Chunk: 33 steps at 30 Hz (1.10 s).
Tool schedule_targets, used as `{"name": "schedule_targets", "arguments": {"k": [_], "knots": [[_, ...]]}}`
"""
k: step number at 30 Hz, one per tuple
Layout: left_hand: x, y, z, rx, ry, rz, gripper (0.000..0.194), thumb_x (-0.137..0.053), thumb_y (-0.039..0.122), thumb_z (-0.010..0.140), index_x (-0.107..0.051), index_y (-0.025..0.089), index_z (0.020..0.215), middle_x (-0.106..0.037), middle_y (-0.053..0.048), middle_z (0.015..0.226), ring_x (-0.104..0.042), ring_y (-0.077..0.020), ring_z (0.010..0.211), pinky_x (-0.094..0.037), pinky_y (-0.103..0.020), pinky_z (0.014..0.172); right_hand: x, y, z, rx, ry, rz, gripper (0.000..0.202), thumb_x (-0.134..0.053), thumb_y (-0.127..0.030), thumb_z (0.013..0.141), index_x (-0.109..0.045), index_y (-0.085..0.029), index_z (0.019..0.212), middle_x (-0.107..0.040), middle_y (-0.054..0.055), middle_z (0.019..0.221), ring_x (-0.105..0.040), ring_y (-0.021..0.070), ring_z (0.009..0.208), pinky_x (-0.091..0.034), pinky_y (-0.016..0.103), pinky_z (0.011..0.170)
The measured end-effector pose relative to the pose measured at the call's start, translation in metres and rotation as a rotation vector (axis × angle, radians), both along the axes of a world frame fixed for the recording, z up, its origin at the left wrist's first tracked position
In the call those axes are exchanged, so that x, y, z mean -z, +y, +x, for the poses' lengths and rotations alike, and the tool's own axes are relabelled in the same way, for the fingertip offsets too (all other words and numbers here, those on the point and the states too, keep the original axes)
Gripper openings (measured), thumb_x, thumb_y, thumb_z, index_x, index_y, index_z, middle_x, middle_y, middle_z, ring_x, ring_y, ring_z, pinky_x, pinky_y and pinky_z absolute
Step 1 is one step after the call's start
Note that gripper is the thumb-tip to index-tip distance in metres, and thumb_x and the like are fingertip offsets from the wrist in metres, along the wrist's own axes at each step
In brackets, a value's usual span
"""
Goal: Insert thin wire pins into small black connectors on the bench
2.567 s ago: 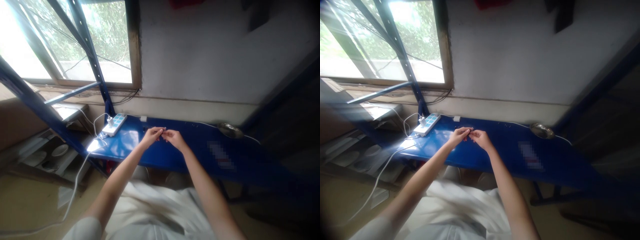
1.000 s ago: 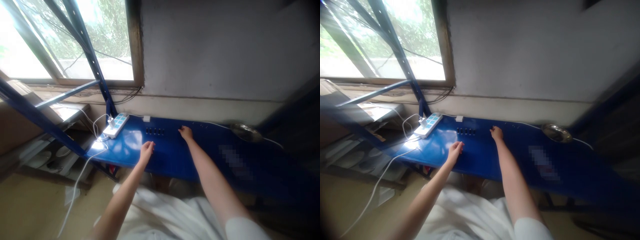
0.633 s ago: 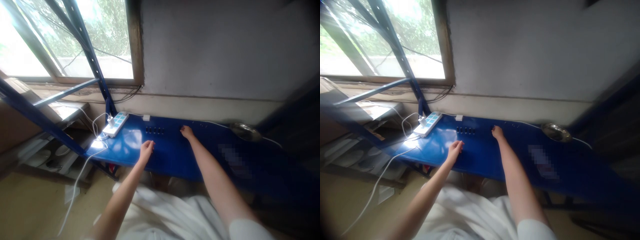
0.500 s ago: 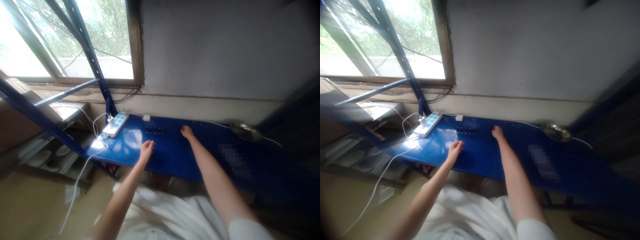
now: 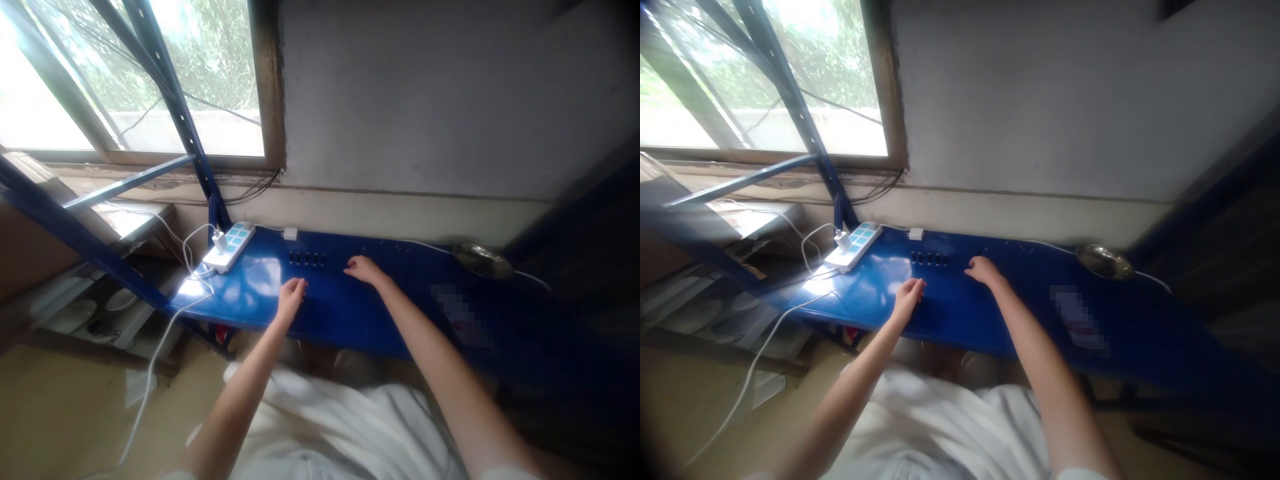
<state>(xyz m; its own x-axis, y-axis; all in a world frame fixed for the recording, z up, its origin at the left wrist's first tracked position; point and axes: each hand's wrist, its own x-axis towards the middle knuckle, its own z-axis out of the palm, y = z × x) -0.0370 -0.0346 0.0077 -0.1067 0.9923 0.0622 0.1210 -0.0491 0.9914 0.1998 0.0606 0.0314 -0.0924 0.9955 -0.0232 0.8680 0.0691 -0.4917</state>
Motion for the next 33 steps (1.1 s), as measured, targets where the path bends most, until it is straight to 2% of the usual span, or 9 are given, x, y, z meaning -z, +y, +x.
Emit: {"name": "schedule_targets", "arguments": {"k": [3, 9, 19, 28, 33], "knots": [[0.002, 0.001, 0.000, -0.007, -0.004, 0.001, 0.037, -0.050, 0.048, 0.077, -0.062, 0.013, 0.075, -0.052, 0.002, 0.056, -0.045, -0.0064, 0.045, -0.035, -0.018, 0.046, 0.000, -0.010, -0.031, -0.066, 0.093, 0.018, 0.031, -0.063, -0.029, 0.074, -0.062, -0.015, 0.102, -0.067, 0.008, 0.090, -0.062, 0.0163, 0.077, -0.046, 0.026, 0.069], [0.002, 0.000, 0.000, -0.015, -0.029, 0.000, 0.037, -0.052, 0.049, 0.076, -0.062, 0.013, 0.074, -0.051, 0.002, 0.055, -0.045, -0.0065, 0.044, -0.036, -0.018, 0.044, 0.008, -0.005, -0.062, 0.007, 0.031, 0.040, 0.030, -0.062, -0.028, 0.075, -0.063, -0.012, 0.100, -0.064, 0.010, 0.099, -0.059, 0.0178, 0.089, -0.044, 0.025, 0.075], [0.000, -0.001, 0.001, -0.021, -0.031, 0.013, 0.037, -0.052, 0.048, 0.075, -0.062, 0.013, 0.072, -0.051, 0.002, 0.054, -0.044, -0.0063, 0.043, -0.036, -0.018, 0.043, 0.027, 0.008, -0.077, 0.116, 0.017, 0.072, 0.025, -0.061, -0.032, 0.073, -0.063, -0.018, 0.094, -0.062, 0.008, 0.100, -0.056, 0.0210, 0.096, -0.042, 0.029, 0.076], [-0.002, -0.002, 0.001, -0.019, -0.021, 0.000, 0.036, -0.052, 0.048, 0.076, -0.062, 0.013, 0.072, -0.051, 0.002, 0.053, -0.044, -0.0067, 0.043, -0.036, -0.018, 0.044, 0.028, 0.008, -0.083, 0.155, 0.025, 0.097, 0.017, -0.057, -0.031, 0.075, -0.063, -0.020, 0.086, -0.063, 0.007, 0.100, -0.056, 0.0222, 0.097, -0.041, 0.032, 0.078], [0.000, -0.001, 0.000, -0.017, 0.004, 0.010, 0.036, -0.051, 0.048, 0.077, -0.062, 0.013, 0.073, -0.052, 0.001, 0.054, -0.045, -0.0072, 0.044, -0.036, -0.019, 0.044, 0.022, 0.002, -0.079, 0.173, 0.119, 0.068, 0.012, -0.057, -0.028, 0.075, -0.062, -0.019, 0.082, -0.066, 0.005, 0.092, -0.060, 0.0200, 0.089, -0.042, 0.030, 0.075]]}}
